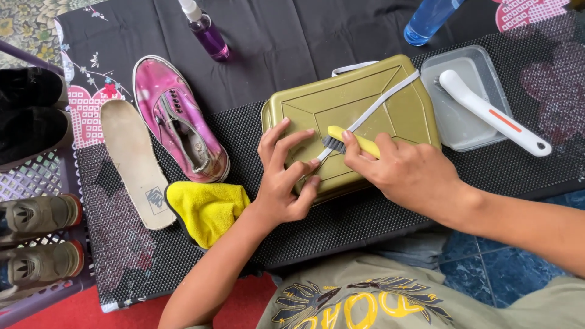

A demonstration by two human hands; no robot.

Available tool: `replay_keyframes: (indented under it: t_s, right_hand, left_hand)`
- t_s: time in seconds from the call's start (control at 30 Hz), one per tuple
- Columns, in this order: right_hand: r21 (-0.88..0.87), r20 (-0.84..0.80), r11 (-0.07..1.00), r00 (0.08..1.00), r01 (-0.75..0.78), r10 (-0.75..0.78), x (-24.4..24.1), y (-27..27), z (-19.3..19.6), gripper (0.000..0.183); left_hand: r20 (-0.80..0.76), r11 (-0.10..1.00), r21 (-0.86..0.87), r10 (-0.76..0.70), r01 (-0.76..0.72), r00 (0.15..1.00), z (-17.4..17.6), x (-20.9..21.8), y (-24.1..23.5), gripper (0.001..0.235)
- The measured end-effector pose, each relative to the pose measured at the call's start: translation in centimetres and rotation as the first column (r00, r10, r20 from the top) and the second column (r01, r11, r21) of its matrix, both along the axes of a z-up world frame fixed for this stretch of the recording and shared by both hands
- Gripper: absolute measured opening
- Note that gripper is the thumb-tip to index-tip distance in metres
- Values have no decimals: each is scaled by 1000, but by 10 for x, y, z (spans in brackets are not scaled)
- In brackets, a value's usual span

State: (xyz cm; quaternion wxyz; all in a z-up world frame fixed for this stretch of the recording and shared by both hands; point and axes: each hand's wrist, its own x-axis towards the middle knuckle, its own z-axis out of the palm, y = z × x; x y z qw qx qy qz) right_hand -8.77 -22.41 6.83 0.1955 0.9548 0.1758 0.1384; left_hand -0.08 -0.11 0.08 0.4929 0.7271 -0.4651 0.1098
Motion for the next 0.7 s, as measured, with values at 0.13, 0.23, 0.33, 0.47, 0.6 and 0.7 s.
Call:
replay_keyframes:
  t_s: [0.13, 0.23, 0.33, 0.47, 0.6, 0.7]
  right_hand:
    - [6, -28, 1000, 1000, 7, -7, 2, -6, -1, 49]
    - [-2, -34, 999, 999, 32, -32, 3, -12, -1, 50]
    - [-34, -19, 998, 998, 59, -59, 3, -18, 0, 51]
    - [-70, 8, 993, 995, 96, -95, 5, -25, 3, 49]
    - [-78, 8, 990, 993, 119, -118, 7, -36, 2, 54]
    - [-9, -1, 989, 989, 145, -145, 6, -39, 0, 55]
  left_hand:
    - [1, 1000, 10, -2, 2, 1000, -1, 1, 1, 20]
    - [-4, 1000, 12, -5, 5, 1000, -1, 0, 1, 21]
    - [-4, 1000, 9, -9, 9, 1000, -1, 1, 0, 20]
    - [-8, 1000, 7, -12, 12, 1000, 1, 1, 0, 19]
    - [-4, 1000, 3, -10, 10, 1000, 0, 0, 0, 20]
    - [-4, 1000, -1, -11, 11, 1000, 1, 0, -1, 19]
